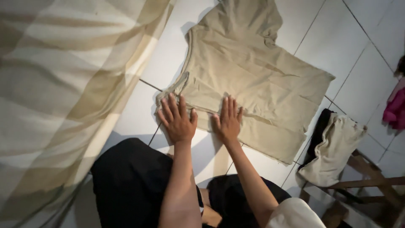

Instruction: The person folds a beige t-shirt and a black t-shirt on a tiled floor. They smooth each shirt, fold the sides inward, fold the bottom up, and then fold the top down to create neat rectangles. The folded shirts are placed on a nearby stack.

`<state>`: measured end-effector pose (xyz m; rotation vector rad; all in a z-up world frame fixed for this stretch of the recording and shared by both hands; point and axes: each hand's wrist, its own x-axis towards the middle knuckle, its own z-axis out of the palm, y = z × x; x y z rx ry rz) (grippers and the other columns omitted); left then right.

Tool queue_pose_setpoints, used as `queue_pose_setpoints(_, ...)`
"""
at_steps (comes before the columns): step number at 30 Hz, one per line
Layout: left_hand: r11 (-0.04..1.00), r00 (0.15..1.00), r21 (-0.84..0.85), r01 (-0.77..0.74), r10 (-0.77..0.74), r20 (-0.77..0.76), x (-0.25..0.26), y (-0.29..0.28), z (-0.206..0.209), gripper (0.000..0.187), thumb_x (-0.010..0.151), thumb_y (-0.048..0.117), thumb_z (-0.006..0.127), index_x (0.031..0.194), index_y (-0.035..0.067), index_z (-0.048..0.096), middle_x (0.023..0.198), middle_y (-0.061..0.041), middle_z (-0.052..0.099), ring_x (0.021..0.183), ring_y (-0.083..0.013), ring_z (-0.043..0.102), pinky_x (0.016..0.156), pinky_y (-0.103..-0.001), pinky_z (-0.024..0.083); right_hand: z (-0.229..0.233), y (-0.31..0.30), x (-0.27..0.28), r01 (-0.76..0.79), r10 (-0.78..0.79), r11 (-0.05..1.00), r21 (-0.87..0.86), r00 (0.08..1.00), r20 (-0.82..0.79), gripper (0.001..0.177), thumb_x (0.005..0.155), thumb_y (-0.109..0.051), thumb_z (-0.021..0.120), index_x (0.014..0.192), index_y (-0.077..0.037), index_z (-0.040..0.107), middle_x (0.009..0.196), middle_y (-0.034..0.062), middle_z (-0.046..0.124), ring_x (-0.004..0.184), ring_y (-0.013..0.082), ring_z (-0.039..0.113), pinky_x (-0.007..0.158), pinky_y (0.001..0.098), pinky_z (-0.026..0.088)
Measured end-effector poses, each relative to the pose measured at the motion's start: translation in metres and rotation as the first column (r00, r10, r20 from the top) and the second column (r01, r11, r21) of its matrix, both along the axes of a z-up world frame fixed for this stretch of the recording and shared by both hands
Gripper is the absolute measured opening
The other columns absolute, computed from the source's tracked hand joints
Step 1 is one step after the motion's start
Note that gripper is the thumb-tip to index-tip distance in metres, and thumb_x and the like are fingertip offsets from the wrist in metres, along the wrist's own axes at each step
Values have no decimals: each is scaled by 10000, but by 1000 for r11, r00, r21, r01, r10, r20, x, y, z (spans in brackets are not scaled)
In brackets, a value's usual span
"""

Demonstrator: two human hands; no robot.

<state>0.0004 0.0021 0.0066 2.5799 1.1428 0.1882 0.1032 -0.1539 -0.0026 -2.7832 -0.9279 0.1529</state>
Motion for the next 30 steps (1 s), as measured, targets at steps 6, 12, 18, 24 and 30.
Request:
queue_pose_setpoints(6,1000,999,10,3,-3,42,2,1,2,691,1002,471,538,1603,159,402,1676,-173,312,1556,-409,261,1231,-622,175,-6,-54,29,250,-246,968,36,966,-78,760,1022,-427,526,1617,-28,271,1696,213,242,1587,394,194,1255,584,76)
queue_pose_setpoints(12,996,998,73,53,-55,34,-2,0,6,720,978,481,544,1580,111,407,1648,-224,335,1538,-445,248,1204,-656,185,52,-136,1,354,-350,922,158,935,-57,773,1024,-376,577,1620,-13,247,1674,292,225,1535,470,239,1207,583,195)
queue_pose_setpoints(18,996,991,81,46,-56,122,-8,-9,18,781,918,475,643,1549,72,421,1610,-255,324,1499,-448,277,1185,-686,189,42,-246,-19,438,-442,897,-54,894,-73,782,839,-390,702,1498,-83,413,1557,262,386,1419,451,401,1098,544,400)
queue_pose_setpoints(24,877,859,-1,481,-471,201,1,-36,29,486,863,259,734,1283,48,610,1429,-232,551,1267,-395,551,970,-567,480,99,-299,-3,795,-801,596,-113,580,-146,632,929,-397,683,1461,-101,511,1487,260,458,1380,447,455,1117,575,419)
queue_pose_setpoints(30,733,754,179,656,-646,-120,-11,-30,49,195,770,79,700,947,101,620,970,-102,613,945,-331,645,768,-527,521,54,-365,19,957,-936,246,-155,193,-293,584,838,-301,716,1334,-21,584,1380,245,594,1261,428,585,966,535,521)
